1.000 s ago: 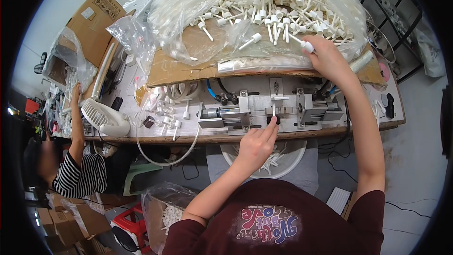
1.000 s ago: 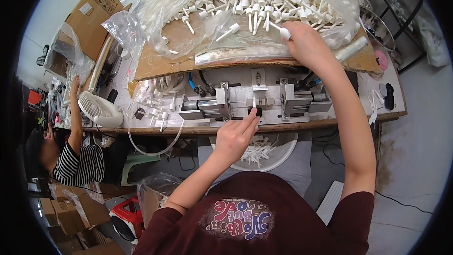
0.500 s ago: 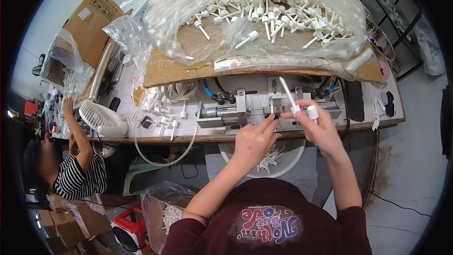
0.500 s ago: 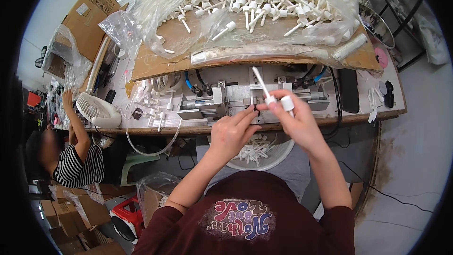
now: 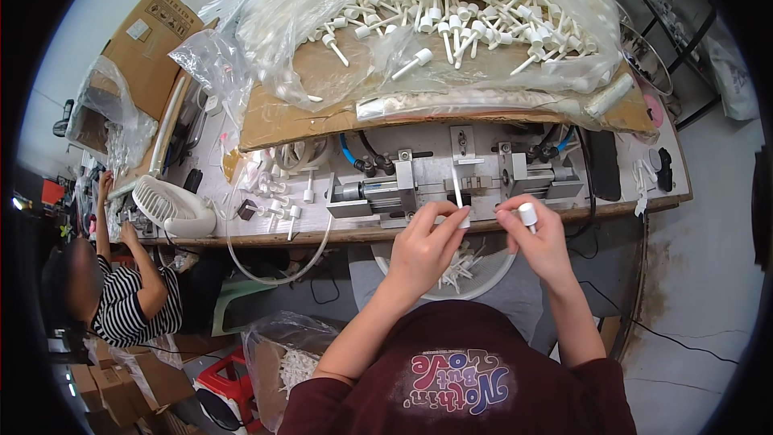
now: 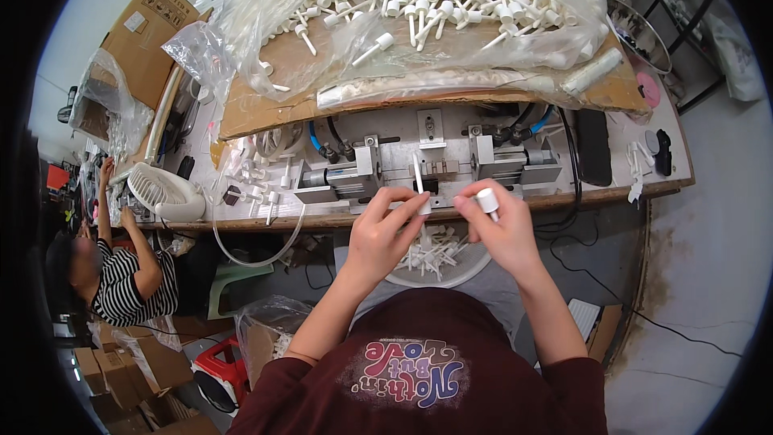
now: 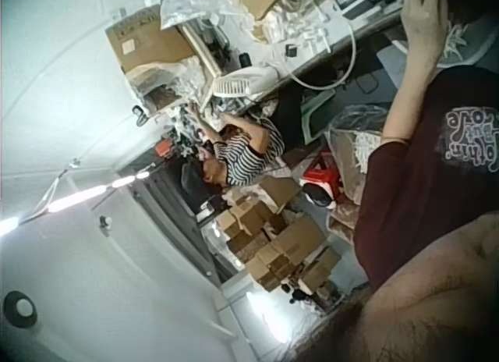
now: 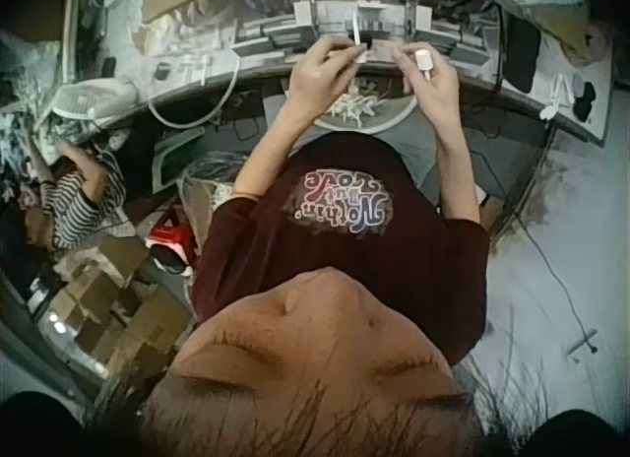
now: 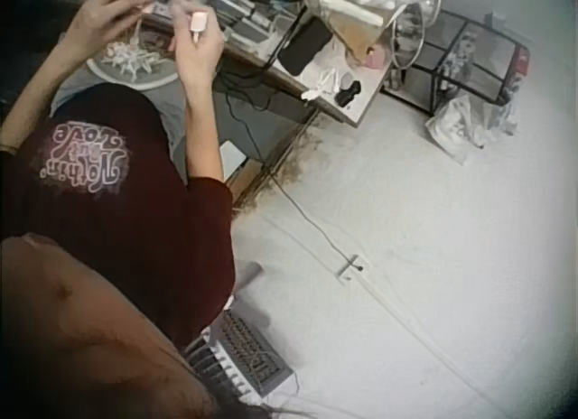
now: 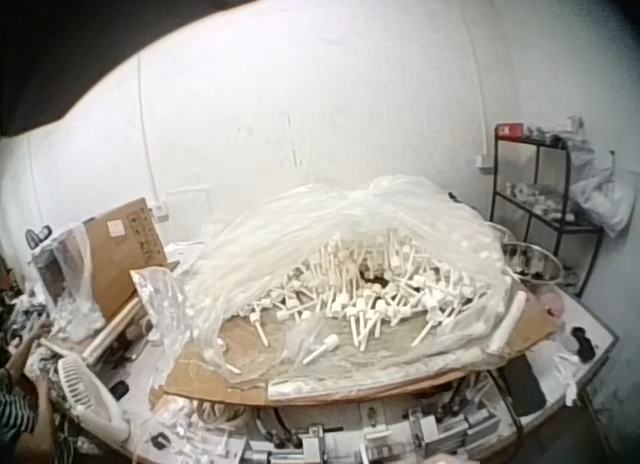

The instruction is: Assembling small white plastic components using a specialized pneumatic assembly jig on a workshop bench.

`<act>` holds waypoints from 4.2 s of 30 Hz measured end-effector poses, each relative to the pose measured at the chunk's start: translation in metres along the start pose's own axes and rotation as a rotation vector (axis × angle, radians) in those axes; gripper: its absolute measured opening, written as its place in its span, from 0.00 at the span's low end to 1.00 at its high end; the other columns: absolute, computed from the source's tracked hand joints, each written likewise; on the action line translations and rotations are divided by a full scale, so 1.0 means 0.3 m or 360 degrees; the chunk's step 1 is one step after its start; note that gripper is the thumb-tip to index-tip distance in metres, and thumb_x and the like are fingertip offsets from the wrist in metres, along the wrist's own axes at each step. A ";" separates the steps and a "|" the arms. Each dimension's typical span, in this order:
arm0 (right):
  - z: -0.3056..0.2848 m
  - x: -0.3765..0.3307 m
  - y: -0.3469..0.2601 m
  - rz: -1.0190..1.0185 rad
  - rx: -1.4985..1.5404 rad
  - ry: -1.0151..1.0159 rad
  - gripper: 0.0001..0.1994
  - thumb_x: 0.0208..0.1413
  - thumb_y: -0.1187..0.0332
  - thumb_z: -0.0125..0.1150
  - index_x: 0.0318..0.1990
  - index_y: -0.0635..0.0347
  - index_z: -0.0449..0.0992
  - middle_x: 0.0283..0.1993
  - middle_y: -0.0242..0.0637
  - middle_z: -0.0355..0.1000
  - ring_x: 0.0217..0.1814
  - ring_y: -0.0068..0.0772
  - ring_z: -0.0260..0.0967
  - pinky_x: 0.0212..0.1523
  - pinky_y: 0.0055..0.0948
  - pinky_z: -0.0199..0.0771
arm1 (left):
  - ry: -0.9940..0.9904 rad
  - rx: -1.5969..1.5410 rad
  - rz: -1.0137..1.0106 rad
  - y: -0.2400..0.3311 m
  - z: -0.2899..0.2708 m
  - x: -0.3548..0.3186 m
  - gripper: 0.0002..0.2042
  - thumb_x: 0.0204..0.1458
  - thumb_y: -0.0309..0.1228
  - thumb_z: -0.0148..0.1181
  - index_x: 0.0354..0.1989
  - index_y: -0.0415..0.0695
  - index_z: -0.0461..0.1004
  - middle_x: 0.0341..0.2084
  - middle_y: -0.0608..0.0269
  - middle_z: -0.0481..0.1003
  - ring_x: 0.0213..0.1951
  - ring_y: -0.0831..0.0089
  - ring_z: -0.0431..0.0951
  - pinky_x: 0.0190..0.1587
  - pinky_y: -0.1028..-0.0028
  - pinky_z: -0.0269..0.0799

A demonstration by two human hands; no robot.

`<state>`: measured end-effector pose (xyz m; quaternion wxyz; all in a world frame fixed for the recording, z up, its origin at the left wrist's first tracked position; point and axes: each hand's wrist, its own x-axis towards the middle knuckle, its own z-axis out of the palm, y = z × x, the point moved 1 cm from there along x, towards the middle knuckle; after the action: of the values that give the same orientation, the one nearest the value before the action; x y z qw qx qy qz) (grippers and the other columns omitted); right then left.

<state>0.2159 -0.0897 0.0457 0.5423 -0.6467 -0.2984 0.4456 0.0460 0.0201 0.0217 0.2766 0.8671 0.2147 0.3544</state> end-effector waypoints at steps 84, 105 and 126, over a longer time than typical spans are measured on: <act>-0.013 0.715 -0.456 -0.1903 -0.3020 0.0625 0.22 0.52 0.75 0.60 0.56 0.49 0.72 0.67 0.34 0.66 0.62 0.39 0.67 0.58 0.37 0.69 | -0.0145 0.0621 0.0276 -0.048 0.072 0.016 0.14 0.41 0.28 0.70 0.39 0.43 0.82 0.49 0.61 0.80 0.20 0.70 0.77 0.28 0.72 0.74; 0.116 0.668 -0.559 -0.0331 -0.2357 -0.0372 0.16 0.46 0.67 0.63 0.44 0.62 0.76 0.39 0.49 0.78 0.43 0.46 0.78 0.45 0.39 0.79 | -0.0289 0.0064 0.0332 0.046 -0.033 -0.088 0.15 0.50 0.36 0.69 0.44 0.45 0.80 0.42 0.64 0.81 0.26 0.70 0.80 0.30 0.73 0.76; -0.119 0.483 -0.452 -0.1003 -0.1698 0.0291 0.16 0.65 0.59 0.56 0.38 0.67 0.71 0.27 0.43 0.70 0.29 0.39 0.69 0.34 0.37 0.67 | 0.0112 0.0039 0.0256 0.092 -0.104 0.072 0.13 0.51 0.31 0.68 0.45 0.43 0.80 0.35 0.62 0.82 0.28 0.69 0.80 0.30 0.73 0.74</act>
<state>0.3228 0.0524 0.1408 0.2736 -0.7449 -0.6085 -0.0032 0.0422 0.0218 0.0683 0.2289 0.8719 0.1582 0.4031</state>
